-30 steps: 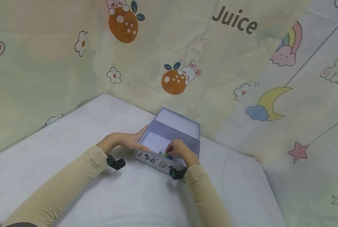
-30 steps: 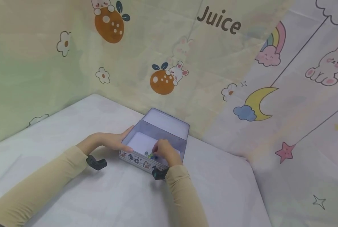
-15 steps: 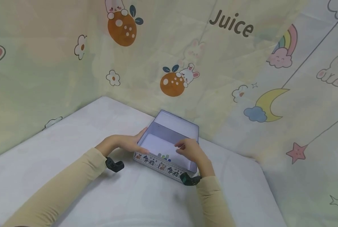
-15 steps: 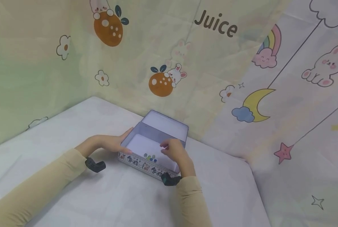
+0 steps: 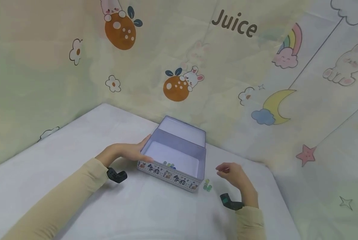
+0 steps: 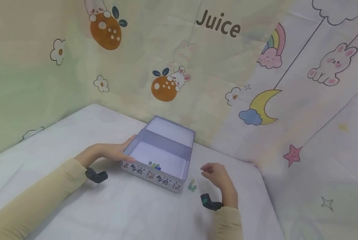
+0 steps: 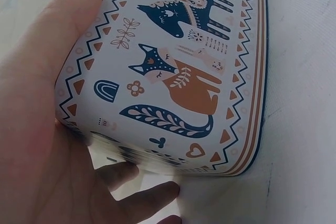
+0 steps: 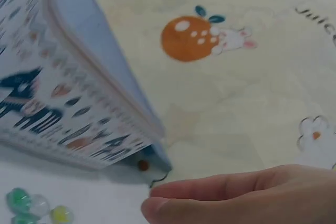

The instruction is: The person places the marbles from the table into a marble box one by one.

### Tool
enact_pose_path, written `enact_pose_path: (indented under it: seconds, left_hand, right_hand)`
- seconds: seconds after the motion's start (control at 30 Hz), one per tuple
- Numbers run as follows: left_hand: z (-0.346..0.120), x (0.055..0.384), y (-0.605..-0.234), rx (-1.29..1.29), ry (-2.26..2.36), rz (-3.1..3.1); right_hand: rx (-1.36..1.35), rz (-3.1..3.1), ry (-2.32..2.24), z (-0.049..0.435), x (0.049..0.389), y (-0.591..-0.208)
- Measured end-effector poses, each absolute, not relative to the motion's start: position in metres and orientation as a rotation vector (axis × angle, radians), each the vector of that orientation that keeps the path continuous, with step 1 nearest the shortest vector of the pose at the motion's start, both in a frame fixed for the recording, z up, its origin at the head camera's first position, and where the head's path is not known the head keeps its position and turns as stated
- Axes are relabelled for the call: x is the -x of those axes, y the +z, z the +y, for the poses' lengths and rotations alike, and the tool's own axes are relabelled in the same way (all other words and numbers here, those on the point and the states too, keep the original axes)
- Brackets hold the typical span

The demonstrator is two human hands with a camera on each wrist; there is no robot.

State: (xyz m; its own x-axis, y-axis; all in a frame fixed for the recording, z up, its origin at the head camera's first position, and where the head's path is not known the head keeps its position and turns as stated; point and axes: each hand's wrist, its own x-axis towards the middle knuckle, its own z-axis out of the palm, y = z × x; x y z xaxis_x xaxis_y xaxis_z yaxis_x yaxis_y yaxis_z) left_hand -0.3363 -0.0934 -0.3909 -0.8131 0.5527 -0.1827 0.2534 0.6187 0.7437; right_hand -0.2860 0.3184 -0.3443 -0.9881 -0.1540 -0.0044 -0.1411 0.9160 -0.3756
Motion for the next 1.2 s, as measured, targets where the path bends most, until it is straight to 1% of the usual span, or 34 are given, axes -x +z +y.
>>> enact_pose_path:
  seconds: [0.23,0.47,0.83,1.2]
  left_hand:
    - [-0.095,0.335,-0.395,-0.622,1.036,2.452]
    - [-0.097,0.335,-0.394,-0.642,1.040,2.440]
    - [-0.098,0.336,-0.392,-0.651,1.039,2.447]
    - [-0.095,0.334,-0.388,-0.655,1.016,2.452]
  right_hand:
    - [0.243,2.936,-0.593,0.304,0.297,-0.371]
    - [0.281,2.935,-0.582,0.295,0.301,-0.386]
    - [0.284,2.958,-0.487,0.292,0.302,-0.387]
    - [0.154,3.017,-0.382,0.306,0.302,-0.389]
